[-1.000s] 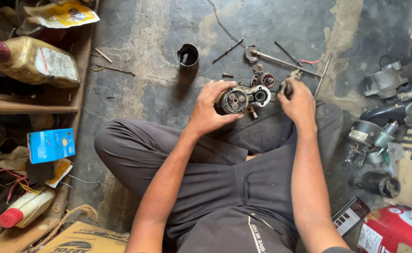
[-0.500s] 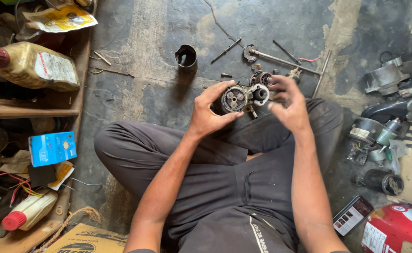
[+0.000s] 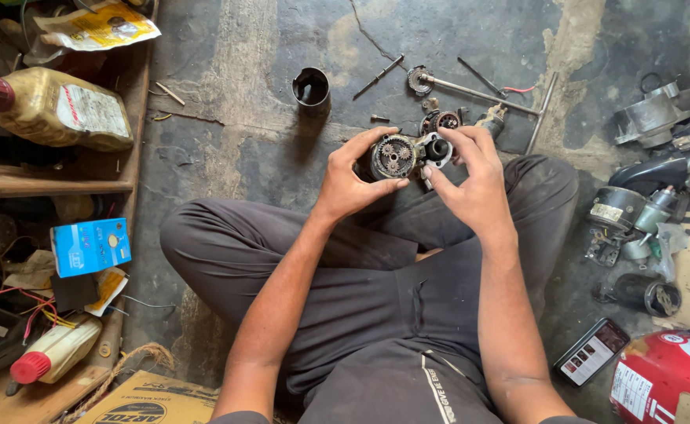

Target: The person disassembles a small electric motor using a T-handle wrench, removes internal components, and wipes them with a cloth. The person then reassembles the motor housing and cleans the exterior.

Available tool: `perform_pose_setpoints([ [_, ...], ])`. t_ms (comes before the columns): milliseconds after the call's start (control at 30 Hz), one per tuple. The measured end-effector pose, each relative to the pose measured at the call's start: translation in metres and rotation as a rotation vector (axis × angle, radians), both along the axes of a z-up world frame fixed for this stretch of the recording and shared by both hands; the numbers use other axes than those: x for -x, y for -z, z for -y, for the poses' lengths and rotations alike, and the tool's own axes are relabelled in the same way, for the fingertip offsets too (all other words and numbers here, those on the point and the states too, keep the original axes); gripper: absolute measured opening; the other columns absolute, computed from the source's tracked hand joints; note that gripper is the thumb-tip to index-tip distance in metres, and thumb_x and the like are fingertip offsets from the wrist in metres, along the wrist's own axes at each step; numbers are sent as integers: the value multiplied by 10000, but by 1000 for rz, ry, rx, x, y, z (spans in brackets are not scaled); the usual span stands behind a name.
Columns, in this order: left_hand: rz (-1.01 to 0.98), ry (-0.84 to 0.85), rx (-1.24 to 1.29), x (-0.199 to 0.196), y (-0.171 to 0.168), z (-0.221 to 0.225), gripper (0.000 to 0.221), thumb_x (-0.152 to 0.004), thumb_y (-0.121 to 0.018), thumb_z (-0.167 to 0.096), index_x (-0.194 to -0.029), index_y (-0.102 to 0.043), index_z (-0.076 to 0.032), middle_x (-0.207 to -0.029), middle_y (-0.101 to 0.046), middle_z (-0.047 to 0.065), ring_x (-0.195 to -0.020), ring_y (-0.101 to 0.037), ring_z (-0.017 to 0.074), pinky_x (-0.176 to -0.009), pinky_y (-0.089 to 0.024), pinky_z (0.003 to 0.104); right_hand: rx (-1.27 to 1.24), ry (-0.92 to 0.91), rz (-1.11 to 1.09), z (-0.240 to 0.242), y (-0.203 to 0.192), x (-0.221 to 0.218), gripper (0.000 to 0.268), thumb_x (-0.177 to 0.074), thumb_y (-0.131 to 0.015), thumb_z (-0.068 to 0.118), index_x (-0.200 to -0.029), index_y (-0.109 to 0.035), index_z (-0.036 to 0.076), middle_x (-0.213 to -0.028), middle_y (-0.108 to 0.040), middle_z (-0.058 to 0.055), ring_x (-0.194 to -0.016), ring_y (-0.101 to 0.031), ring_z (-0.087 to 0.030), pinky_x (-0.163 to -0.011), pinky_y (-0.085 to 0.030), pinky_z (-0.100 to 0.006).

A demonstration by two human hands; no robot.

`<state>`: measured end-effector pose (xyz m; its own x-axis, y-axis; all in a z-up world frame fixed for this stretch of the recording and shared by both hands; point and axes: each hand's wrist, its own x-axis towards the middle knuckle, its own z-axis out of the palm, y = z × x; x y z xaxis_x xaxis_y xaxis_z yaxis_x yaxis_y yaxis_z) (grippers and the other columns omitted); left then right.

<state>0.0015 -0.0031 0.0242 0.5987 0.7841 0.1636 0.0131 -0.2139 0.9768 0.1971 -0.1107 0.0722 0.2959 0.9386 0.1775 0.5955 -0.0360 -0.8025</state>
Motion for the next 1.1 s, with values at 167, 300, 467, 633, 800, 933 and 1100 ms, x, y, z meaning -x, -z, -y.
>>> perform_pose_setpoints([
  [167, -20, -35, -135, 0, 1, 3, 760, -691, -970, -220, -1362, -649, -65, -1371, -684, 115, -1329, -628, 244, -1145, -485, 367, -26, 76, 31, 1, -2, 3, 333, -904, -779, 6, -1227, -699, 23, -1085, -579, -89, -878, -585, -170, -805, -515, -294],
  [300, -10, -40, -109, -1, -1, 4, 746, -690, -969, -211, -1350, -652, -67, -1356, -690, 117, -1315, -637, 243, -1137, -492, 364, 6, 15, 20, -1, -5, -3, 298, -913, -768, 12, -1198, -679, 3, -1055, -564, -94, -879, -586, -184, -799, -517, -298],
  [467, -34, -38, 36, -2, -4, 5, 716, -697, -954, -212, -1326, -646, -66, -1283, -713, 99, -1219, -691, 212, -1079, -536, 340, 47, -20, 78, -8, -14, -6, 225, -921, -781, 37, -1117, -675, 4, -1042, -587, -90, -845, -619, -192, -758, -522, -311],
  [633, -11, -34, -34, -1, -3, 5, 713, -703, -948, -195, -1331, -638, -57, -1322, -688, 105, -1247, -676, 213, -1096, -532, 344, 125, -59, 80, -14, -27, -6, 260, -944, -723, 7, -1200, -676, 25, -1033, -608, -80, -830, -650, -191, -728, -524, -321],
  [800, -16, -48, -54, 1, 2, 7, 738, -687, -958, -198, -1334, -635, -50, -1332, -690, 110, -1268, -670, 234, -1101, -521, 354, 105, -75, 196, -13, -37, 5, 373, -841, -781, 23, -1198, -672, 17, -1023, -584, -113, -787, -635, -216, -725, -533, -342],
  [933, -1, -65, -101, 2, 7, 7, 756, -673, -964, -215, -1336, -643, -51, -1353, -685, 119, -1289, -662, 259, -1117, -512, 368, 84, -99, 368, -12, -36, 8, 375, -823, -809, 47, -1181, -699, 28, -1017, -613, -114, -779, -635, -255, -722, -527, -377],
  [1100, -22, -87, -226, 1, 6, 7, 741, -649, -975, -230, -1300, -672, -49, -1334, -694, 131, -1309, -638, 295, -1133, -492, 400, 191, -116, 86, -23, -24, -14, 334, -755, -818, 35, -1070, -717, -9, -786, -623, -47, -633, -587, -122, -592, -495, -284],
])
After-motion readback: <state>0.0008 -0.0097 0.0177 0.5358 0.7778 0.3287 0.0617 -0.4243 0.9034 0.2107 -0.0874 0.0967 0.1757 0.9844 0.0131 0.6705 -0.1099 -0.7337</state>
